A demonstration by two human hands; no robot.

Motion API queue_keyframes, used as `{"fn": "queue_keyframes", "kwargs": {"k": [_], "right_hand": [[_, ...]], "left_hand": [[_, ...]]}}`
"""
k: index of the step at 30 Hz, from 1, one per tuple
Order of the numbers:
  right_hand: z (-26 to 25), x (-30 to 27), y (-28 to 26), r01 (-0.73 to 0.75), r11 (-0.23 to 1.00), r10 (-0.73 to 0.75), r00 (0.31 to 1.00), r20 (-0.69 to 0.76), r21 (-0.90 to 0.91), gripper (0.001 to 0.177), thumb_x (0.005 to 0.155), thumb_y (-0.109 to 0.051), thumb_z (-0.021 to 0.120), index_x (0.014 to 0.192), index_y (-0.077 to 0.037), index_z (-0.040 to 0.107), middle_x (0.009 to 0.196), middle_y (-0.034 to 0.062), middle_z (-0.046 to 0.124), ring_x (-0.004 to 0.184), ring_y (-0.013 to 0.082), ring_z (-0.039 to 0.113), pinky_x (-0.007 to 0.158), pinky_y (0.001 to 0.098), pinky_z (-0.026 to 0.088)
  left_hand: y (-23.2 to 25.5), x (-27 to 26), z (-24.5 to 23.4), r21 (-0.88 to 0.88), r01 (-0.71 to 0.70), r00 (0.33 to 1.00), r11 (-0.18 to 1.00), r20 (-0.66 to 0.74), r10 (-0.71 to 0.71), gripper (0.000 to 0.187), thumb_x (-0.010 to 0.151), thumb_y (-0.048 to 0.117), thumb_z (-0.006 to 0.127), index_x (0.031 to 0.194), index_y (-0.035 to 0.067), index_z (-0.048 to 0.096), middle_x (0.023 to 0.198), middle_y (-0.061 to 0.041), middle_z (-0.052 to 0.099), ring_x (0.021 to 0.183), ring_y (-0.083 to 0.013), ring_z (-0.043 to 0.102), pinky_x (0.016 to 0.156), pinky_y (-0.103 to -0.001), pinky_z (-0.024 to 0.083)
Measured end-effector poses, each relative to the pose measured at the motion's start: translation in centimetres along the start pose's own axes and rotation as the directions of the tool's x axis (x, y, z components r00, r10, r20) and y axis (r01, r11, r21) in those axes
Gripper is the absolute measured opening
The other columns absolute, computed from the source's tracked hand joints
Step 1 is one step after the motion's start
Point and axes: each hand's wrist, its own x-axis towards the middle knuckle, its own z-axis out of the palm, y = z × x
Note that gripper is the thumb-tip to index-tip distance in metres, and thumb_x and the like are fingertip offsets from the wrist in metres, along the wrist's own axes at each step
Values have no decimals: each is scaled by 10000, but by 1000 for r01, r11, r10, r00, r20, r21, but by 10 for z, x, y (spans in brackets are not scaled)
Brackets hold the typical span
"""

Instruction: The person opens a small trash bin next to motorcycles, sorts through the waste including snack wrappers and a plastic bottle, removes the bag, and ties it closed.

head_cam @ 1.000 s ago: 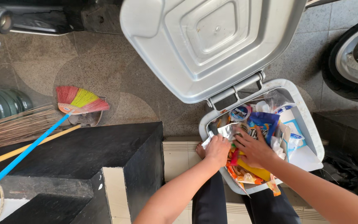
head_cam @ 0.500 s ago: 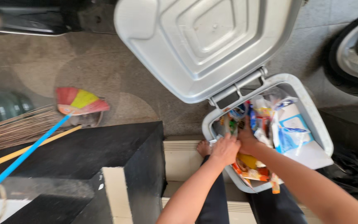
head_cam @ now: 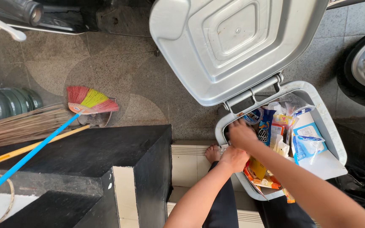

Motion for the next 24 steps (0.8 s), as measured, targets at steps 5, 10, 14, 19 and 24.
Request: {"fn": "queue_keyframes", "kwargs": {"k": [5, 10, 14, 19, 24], "right_hand": [[76, 50, 2, -335, 941, 328, 885, 331, -38, 317, 959, -154, 558, 1225, -120, 728, 1394, 96, 659, 1477, 283, 454, 1124, 600, 405], [96, 61, 7, -411, 844, 456, 888, -57, 345, 286, 896, -157, 617, 1149, -94, 736, 1313, 209, 646, 1333, 397, 480, 1136, 683, 185], [47, 40, 1, -405, 884, 389, 914, 112, 232, 333, 819, -204, 689, 1141, -133, 737, 1301, 165, 661, 1328, 357, 525, 1158, 658, 222], [-22, -8, -10, -256, 888, 269, 963, 20, 383, 215, 777, -241, 762, 941, -106, 732, 1124, 114, 662, 1083, 313, 661, 881, 479, 562], [-89, -102, -5, -155, 850, 283, 940, -189, 503, 374, 748, -118, 724, 1119, -120, 674, 1038, 113, 659, 994, 346, 659, 823, 443, 554]], "left_hand": [[-1, -4, 5, -94, -76, 984, 993, -168, 59, 294, 784, 111, 667, 1071, 66, 709, 1178, -138, 698, 1112, -300, 656, 962, -427, 491], [-8, -4, 9, -87, -103, 986, 991, -143, 90, 278, 802, 118, 672, 1073, 71, 709, 1167, -146, 706, 1137, -309, 653, 999, -425, 474], [-7, -2, 13, -123, -115, 988, 986, -113, 101, 299, 805, 116, 655, 1096, 87, 720, 1169, -133, 707, 1115, -297, 651, 957, -434, 471], [-6, -2, 29, 27, -118, 991, 993, -57, 120, 255, 865, 158, 610, 1080, 123, 744, 1176, -97, 713, 1152, -260, 639, 1018, -431, 451], [-4, 0, 21, 90, -51, 998, 995, -19, 52, 287, 874, 168, 605, 1114, 98, 745, 1192, -112, 682, 1159, -278, 607, 971, -411, 447]]}}
